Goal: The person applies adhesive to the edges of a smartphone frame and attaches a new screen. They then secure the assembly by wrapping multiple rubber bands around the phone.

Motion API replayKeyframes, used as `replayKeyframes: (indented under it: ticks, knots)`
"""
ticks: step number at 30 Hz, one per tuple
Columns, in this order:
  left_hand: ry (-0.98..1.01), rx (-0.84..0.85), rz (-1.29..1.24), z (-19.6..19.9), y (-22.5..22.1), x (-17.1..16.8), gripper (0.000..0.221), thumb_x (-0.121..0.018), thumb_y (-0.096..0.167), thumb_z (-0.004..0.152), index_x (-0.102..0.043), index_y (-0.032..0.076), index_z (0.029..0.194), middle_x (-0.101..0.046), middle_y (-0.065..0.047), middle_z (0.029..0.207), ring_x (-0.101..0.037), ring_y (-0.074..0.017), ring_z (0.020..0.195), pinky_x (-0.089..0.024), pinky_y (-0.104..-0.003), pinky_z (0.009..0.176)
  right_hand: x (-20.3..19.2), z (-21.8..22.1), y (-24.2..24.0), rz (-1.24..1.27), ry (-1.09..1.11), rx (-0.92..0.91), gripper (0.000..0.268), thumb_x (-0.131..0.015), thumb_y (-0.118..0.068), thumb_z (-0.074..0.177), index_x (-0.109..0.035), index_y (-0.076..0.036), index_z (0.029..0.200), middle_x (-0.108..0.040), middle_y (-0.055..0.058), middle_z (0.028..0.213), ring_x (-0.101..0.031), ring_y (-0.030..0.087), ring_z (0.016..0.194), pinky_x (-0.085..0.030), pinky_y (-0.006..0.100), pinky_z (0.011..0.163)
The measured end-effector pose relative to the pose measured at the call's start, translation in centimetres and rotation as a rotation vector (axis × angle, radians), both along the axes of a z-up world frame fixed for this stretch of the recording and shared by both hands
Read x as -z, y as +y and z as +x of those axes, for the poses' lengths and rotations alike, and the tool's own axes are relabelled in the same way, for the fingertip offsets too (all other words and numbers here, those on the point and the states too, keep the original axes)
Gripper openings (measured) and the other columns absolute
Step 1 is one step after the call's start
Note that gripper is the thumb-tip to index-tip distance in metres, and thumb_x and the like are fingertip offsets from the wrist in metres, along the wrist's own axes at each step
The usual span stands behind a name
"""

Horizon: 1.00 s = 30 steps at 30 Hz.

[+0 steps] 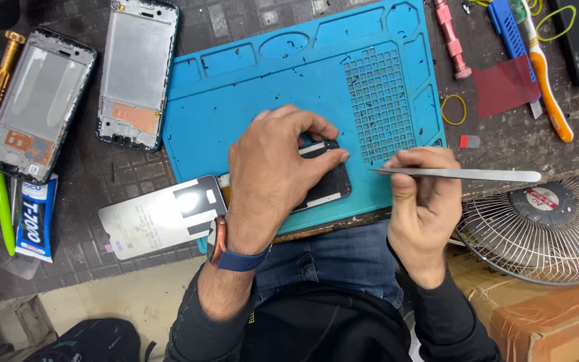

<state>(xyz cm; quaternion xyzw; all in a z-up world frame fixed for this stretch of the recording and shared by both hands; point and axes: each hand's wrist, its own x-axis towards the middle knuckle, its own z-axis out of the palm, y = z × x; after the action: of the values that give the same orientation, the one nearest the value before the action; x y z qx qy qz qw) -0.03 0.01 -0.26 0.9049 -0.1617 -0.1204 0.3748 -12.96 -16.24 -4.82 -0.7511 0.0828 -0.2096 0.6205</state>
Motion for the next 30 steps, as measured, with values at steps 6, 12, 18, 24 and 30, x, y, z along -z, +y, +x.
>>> replayKeyframes:
  ticks: [6, 12, 18, 24, 30]
  knots:
    - [-0.004, 0.001, -0.014, 0.0, 0.0, 0.0, 0.028, -0.09, 0.037, 0.068, -0.08, 0.018, 0.086, -0.076, 0.003, 0.089, -0.069, -0.0169, 0.087, -0.057, -0.035, 0.07, -0.4, 1.2, 0.9, -0.175, 0.092, -0.049, 0.012, -0.06, 0.0, 0.11, -0.052, 0.002, 0.119, -0.07, 0.014, 0.114, -0.073, 0.02, 0.109, -0.06, 0.031, 0.095]
    - [-0.016, -0.004, -0.044, 0.0, 0.1, 0.1, 0.026, -0.09, 0.033, 0.069, -0.08, 0.017, 0.086, -0.076, 0.003, 0.09, -0.07, -0.0167, 0.087, -0.057, -0.034, 0.07, -0.3, 1.4, 0.9, -0.381, 0.056, -0.055, 0.013, -0.063, 0.002, 0.108, -0.053, 0.001, 0.117, -0.071, 0.013, 0.111, -0.074, 0.02, 0.103, -0.06, 0.028, 0.085]
    - [-0.019, -0.006, -0.061, -0.1, 0.1, 0.1, 0.025, -0.09, 0.033, 0.07, -0.08, 0.017, 0.087, -0.077, 0.002, 0.09, -0.07, -0.0164, 0.086, -0.058, -0.033, 0.069, -0.3, 1.6, 1.0, -0.441, 0.047, -0.061, 0.012, -0.065, 0.001, 0.106, -0.057, 0.001, 0.115, -0.071, 0.012, 0.108, -0.073, 0.021, 0.099, -0.06, 0.03, 0.087]
    - [-0.01, -0.004, -0.046, 0.0, 0.1, 0.2, 0.026, -0.09, 0.035, 0.069, -0.08, 0.017, 0.087, -0.077, 0.003, 0.09, -0.069, -0.0163, 0.085, -0.058, -0.034, 0.069, -0.5, 1.8, 1.0, -0.458, 0.048, -0.062, 0.011, -0.066, -0.001, 0.107, -0.058, 0.0, 0.115, -0.071, 0.011, 0.107, -0.074, 0.021, 0.099, -0.06, 0.03, 0.085]
    - [-0.026, -0.004, -0.047, 0.0, 0.1, 0.1, 0.026, -0.09, 0.035, 0.07, -0.081, 0.017, 0.088, -0.076, 0.002, 0.091, -0.07, -0.0163, 0.087, -0.058, -0.034, 0.072, -0.7, 1.8, 1.1, -0.452, 0.038, -0.061, 0.011, -0.065, -0.002, 0.108, -0.057, 0.0, 0.116, -0.071, 0.011, 0.109, -0.074, 0.022, 0.101, -0.059, 0.03, 0.088]
